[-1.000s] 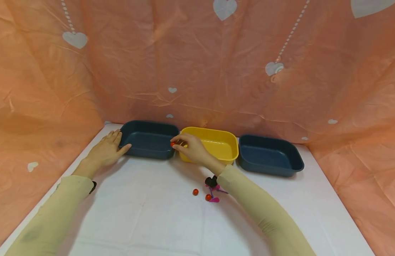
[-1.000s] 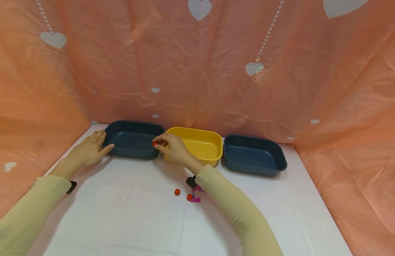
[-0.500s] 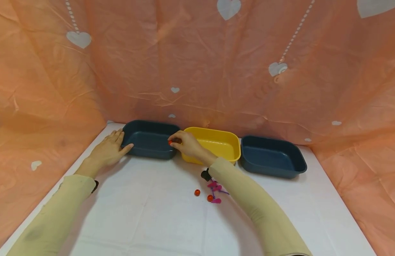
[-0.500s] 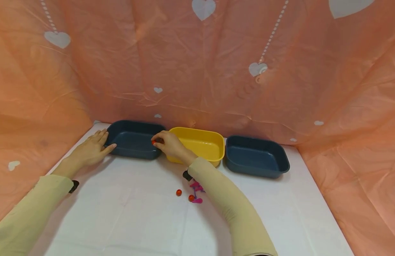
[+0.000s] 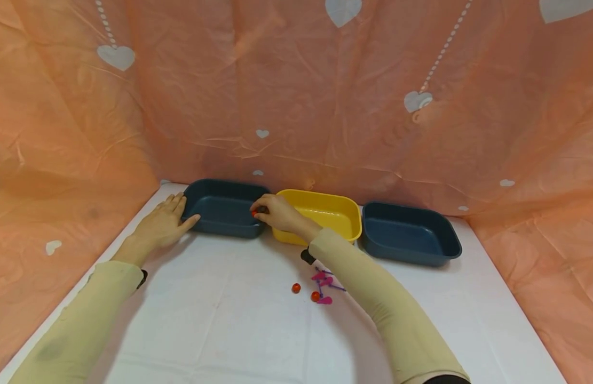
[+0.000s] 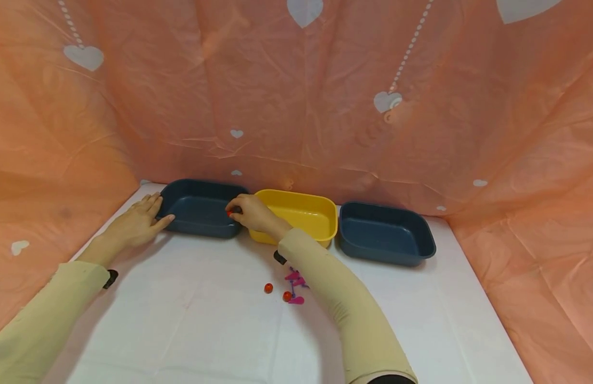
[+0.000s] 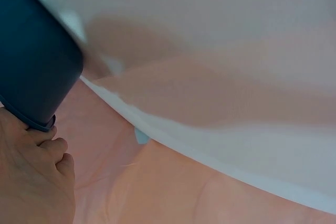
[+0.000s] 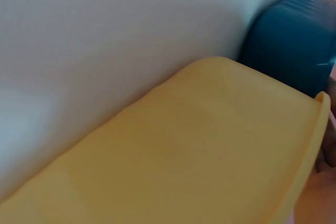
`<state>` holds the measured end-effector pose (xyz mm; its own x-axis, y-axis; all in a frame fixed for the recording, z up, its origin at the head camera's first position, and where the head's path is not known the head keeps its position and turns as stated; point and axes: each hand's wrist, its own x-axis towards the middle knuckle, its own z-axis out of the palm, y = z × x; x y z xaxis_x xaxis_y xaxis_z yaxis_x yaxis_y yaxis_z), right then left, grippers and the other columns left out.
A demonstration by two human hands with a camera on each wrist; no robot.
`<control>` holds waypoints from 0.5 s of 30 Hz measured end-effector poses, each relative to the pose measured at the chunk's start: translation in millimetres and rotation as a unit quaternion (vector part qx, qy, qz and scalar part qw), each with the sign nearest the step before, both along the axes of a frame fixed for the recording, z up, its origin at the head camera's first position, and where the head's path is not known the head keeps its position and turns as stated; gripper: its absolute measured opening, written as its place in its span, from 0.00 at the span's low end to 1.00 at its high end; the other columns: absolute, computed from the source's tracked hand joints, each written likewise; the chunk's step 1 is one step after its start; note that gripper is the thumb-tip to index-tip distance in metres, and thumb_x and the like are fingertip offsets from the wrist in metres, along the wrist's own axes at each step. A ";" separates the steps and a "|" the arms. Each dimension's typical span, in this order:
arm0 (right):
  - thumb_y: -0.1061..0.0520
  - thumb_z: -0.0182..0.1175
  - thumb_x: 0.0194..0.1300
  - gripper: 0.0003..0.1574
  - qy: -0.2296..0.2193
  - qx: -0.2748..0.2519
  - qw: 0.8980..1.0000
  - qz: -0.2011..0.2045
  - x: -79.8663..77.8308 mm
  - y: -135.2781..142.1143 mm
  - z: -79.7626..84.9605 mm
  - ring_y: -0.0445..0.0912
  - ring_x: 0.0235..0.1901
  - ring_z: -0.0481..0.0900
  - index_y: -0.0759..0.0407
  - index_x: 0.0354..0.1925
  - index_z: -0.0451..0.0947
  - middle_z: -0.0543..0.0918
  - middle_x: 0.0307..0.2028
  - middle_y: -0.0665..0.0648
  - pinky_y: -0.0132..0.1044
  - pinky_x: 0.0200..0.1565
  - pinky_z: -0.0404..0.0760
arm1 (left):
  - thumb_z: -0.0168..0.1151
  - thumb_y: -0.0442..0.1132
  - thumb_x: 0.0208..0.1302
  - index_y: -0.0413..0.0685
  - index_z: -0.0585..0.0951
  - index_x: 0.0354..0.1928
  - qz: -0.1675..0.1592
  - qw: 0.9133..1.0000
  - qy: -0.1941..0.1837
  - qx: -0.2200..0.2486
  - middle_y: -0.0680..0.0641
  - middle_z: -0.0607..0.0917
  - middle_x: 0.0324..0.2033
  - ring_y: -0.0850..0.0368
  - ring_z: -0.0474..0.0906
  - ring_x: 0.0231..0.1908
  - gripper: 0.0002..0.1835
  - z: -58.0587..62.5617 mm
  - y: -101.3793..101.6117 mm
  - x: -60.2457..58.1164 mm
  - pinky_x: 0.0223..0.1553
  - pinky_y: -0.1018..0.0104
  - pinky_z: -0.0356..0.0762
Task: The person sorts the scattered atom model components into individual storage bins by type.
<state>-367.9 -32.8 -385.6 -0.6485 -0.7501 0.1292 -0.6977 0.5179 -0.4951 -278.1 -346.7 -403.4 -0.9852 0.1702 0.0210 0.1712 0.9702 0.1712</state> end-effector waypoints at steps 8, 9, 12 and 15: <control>0.60 0.63 0.75 0.17 0.000 -0.002 1.000 0.006 -2.1 -0.1 -0.9 0.48 0.48 0.83 0.64 0.58 0.84 0.84 0.51 0.59 0.30 0.50 0.82 | 0.38 0.64 0.82 0.19 0.49 0.76 -0.001 1.000 0.003 -0.001 0.21 0.47 0.77 0.23 0.43 0.77 0.50 -1.0 -0.8 -1.2 0.76 0.32 0.43; 0.60 0.64 0.75 0.17 0.001 -0.003 1.000 0.006 -2.0 -0.1 -0.8 0.48 0.48 0.83 0.64 0.58 0.84 0.84 0.52 0.59 0.30 0.51 0.82 | 0.38 0.64 0.82 0.19 0.49 0.76 -0.002 1.000 0.004 -0.002 0.21 0.47 0.77 0.23 0.43 0.77 0.50 -1.0 -0.7 -1.3 0.76 0.32 0.43; 0.60 0.65 0.74 0.17 0.005 -0.002 1.000 0.003 -1.7 -0.1 -0.9 0.48 0.49 0.84 0.62 0.58 0.84 0.84 0.53 0.59 0.31 0.51 0.82 | 0.38 0.64 0.82 0.19 0.49 0.76 -0.002 1.000 0.006 -0.002 0.21 0.48 0.77 0.23 0.43 0.77 0.50 -1.1 -0.8 -1.6 0.76 0.32 0.44; 0.60 0.65 0.74 0.17 0.008 -0.003 1.000 0.002 -0.8 0.3 -1.1 0.48 0.49 0.84 0.61 0.58 0.85 0.84 0.54 0.60 0.31 0.50 0.82 | 0.38 0.65 0.81 0.19 0.49 0.76 0.000 1.000 0.003 -0.003 0.21 0.48 0.77 0.23 0.43 0.77 0.50 -1.6 -1.8 -2.0 0.76 0.32 0.43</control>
<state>-368.7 -32.5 -386.7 -0.6438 -0.7513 0.1451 -0.7074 0.5121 -0.4871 -280.1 -348.5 -405.0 -0.9851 0.1701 0.0257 0.1720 0.9712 0.1650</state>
